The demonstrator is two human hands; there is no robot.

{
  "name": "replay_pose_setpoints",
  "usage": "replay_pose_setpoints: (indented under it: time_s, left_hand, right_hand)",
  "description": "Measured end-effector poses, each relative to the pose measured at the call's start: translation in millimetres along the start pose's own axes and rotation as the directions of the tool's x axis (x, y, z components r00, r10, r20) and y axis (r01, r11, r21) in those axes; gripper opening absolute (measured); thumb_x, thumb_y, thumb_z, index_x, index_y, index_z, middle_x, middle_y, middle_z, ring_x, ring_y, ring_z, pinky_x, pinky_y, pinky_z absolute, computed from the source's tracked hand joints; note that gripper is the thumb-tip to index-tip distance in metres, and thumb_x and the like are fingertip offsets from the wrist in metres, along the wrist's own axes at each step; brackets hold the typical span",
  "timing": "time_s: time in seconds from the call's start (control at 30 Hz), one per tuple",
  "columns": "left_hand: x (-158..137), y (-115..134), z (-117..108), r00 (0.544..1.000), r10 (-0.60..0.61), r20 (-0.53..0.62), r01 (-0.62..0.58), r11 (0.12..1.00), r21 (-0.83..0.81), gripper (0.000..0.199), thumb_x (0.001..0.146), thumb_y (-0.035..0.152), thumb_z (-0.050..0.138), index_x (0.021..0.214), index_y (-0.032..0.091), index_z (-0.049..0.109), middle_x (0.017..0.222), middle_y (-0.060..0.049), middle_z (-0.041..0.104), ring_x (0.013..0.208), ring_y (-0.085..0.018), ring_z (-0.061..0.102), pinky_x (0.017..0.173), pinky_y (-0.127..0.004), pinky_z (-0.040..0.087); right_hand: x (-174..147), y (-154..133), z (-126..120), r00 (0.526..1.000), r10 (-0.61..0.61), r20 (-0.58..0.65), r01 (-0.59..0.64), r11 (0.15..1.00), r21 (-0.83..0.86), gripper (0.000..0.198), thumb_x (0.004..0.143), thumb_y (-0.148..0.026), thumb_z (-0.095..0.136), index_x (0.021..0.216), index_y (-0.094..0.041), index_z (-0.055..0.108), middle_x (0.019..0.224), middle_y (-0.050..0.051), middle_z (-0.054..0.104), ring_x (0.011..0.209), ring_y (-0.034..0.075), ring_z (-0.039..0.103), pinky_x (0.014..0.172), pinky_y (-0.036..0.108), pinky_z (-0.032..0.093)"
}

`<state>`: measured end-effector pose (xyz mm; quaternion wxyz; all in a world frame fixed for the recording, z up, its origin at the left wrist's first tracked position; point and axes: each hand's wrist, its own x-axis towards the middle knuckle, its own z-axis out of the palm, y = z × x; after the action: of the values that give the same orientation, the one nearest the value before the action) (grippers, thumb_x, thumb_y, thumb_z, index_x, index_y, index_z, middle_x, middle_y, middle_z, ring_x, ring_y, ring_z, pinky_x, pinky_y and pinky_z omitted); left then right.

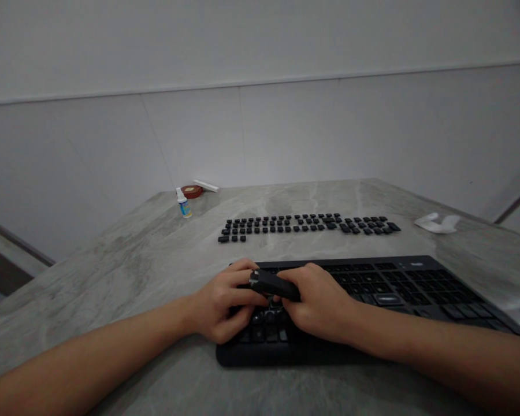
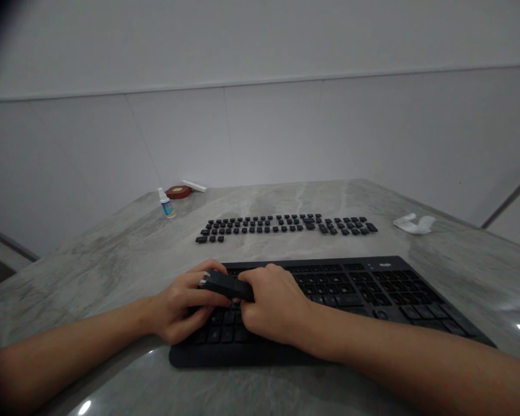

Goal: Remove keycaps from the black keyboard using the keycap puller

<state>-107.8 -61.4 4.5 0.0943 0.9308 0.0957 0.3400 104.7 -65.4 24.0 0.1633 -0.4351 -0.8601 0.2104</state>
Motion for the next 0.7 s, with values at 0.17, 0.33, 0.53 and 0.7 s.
replay_pose_setpoints:
  time_s: [0.17,0.33,0.53,0.7]
  left_hand:
    - [-1.8,-1.0,0.0,1.0,0.002,-0.014,-0.002,1.0,-0.005,0.035,0.077,0.006,0.047,0.107,0.016,0.061,0.1,-0.012,0.068,0.09,-0.023,0.061,0.085,-0.046,0.051]
    - [-3.8,-1.5,-0.2,0.995,-0.095,0.03,0.095,0.995,-0.006,0.02,0.078,0.01,0.049,0.093,0.014,0.061,0.098,-0.014,0.063,0.093,-0.025,0.056,0.081,-0.044,0.051]
    - [-1.8,1.0,-1.0,0.994,-0.103,0.028,0.104,0.995,-0.009,0.024,0.081,0.011,0.048,0.101,0.015,0.06,0.098,-0.013,0.062,0.094,-0.025,0.055,0.081,-0.044,0.052]
    - [-3.9,-1.1,0.2,0.997,-0.077,0.012,0.077,0.997,-0.007,0.032,0.08,0.007,0.048,0.107,0.017,0.062,0.096,-0.011,0.064,0.092,-0.023,0.057,0.086,-0.047,0.051]
  right_hand:
    - [-0.1,1.8,0.3,1.0,-0.018,-0.015,0.019,1.0,0.016,0.014,0.069,-0.011,0.055,0.067,-0.017,0.067,0.065,0.004,0.069,0.057,0.015,0.058,0.053,0.025,0.03]
    - [1.0,7.7,-1.4,0.997,-0.08,-0.002,0.08,0.996,0.031,0.015,0.062,-0.009,0.057,0.068,-0.018,0.067,0.059,-0.001,0.064,0.053,0.012,0.053,0.052,0.024,0.028]
    - [0.9,5.0,-2.3,0.999,0.04,0.001,-0.04,0.998,0.042,0.021,0.065,-0.012,0.057,0.078,-0.022,0.071,0.068,0.0,0.068,0.061,0.015,0.057,0.056,0.025,0.029]
    - [1.6,-1.7,-5.0,0.99,0.139,-0.002,-0.139,0.99,-0.014,0.014,0.067,-0.018,0.059,0.076,-0.021,0.069,0.072,0.002,0.069,0.066,0.018,0.059,0.056,0.026,0.028]
